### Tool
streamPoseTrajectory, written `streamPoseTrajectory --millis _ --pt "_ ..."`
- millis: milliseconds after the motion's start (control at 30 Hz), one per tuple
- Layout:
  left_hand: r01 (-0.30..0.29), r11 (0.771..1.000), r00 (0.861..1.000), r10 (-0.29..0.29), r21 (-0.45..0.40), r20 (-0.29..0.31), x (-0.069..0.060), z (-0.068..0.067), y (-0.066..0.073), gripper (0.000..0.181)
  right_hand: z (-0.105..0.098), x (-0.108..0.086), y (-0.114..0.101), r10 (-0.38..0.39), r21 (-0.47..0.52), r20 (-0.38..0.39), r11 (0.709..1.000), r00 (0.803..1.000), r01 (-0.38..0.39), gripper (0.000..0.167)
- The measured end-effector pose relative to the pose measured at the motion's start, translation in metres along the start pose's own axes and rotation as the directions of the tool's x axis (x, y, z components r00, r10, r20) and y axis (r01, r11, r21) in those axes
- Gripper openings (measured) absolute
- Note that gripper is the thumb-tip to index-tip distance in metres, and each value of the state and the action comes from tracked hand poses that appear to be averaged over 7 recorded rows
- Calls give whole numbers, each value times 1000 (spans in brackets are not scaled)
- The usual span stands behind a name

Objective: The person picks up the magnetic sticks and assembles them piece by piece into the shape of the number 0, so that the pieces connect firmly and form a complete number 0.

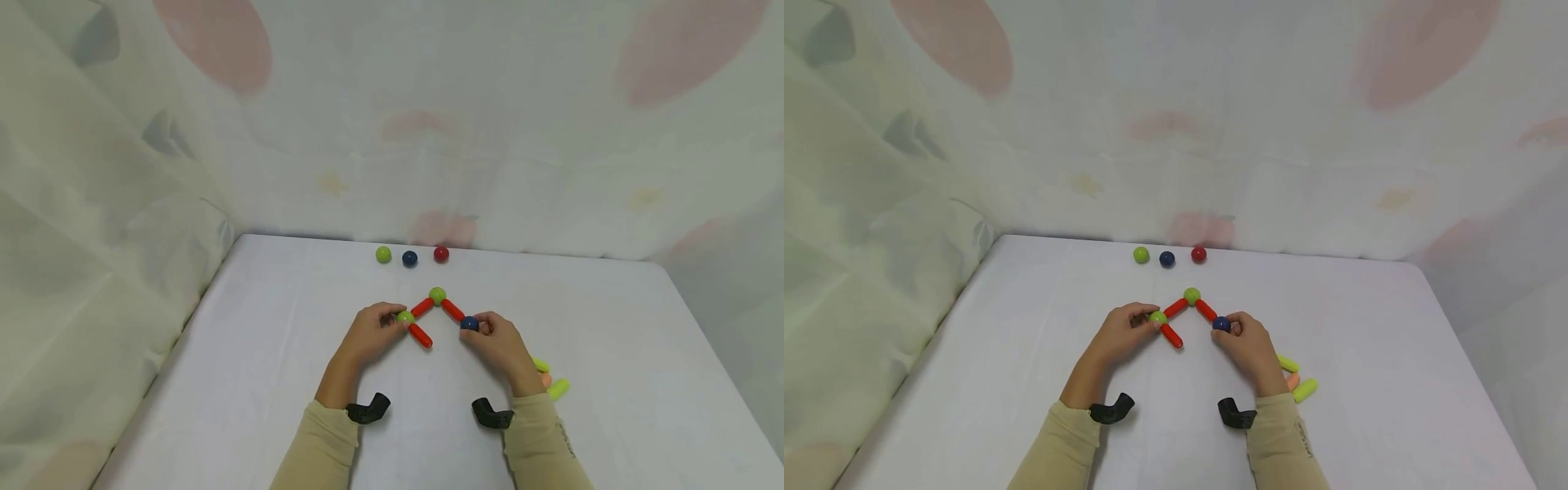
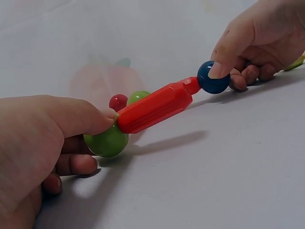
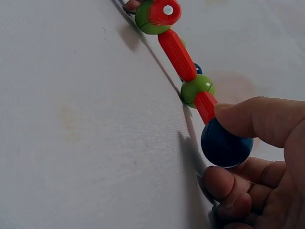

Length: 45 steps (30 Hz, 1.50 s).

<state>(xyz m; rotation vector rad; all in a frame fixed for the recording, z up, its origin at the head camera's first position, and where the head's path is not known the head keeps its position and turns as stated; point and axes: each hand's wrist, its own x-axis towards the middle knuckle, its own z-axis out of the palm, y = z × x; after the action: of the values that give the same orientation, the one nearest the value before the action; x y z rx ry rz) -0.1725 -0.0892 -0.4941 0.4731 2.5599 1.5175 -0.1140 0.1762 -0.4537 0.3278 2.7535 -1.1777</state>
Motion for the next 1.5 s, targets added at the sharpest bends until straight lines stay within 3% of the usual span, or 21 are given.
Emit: streamPoseTrajectory --millis 433,867,1500 --pt "-39 999 999 39 -7 22 -2 -1 -2 30 6 2 2 -25 -9 -40 1000 999 25 47" --pt "-28 1000 1000 28 11 15 -3 -1 -1 29 9 1 2 -52 -5 -75 999 996 51 49" --pt "-4 1000 999 3 19 42 -3 3 1 30 7 -2 -1 -8 47 -103 999 995 12 51"
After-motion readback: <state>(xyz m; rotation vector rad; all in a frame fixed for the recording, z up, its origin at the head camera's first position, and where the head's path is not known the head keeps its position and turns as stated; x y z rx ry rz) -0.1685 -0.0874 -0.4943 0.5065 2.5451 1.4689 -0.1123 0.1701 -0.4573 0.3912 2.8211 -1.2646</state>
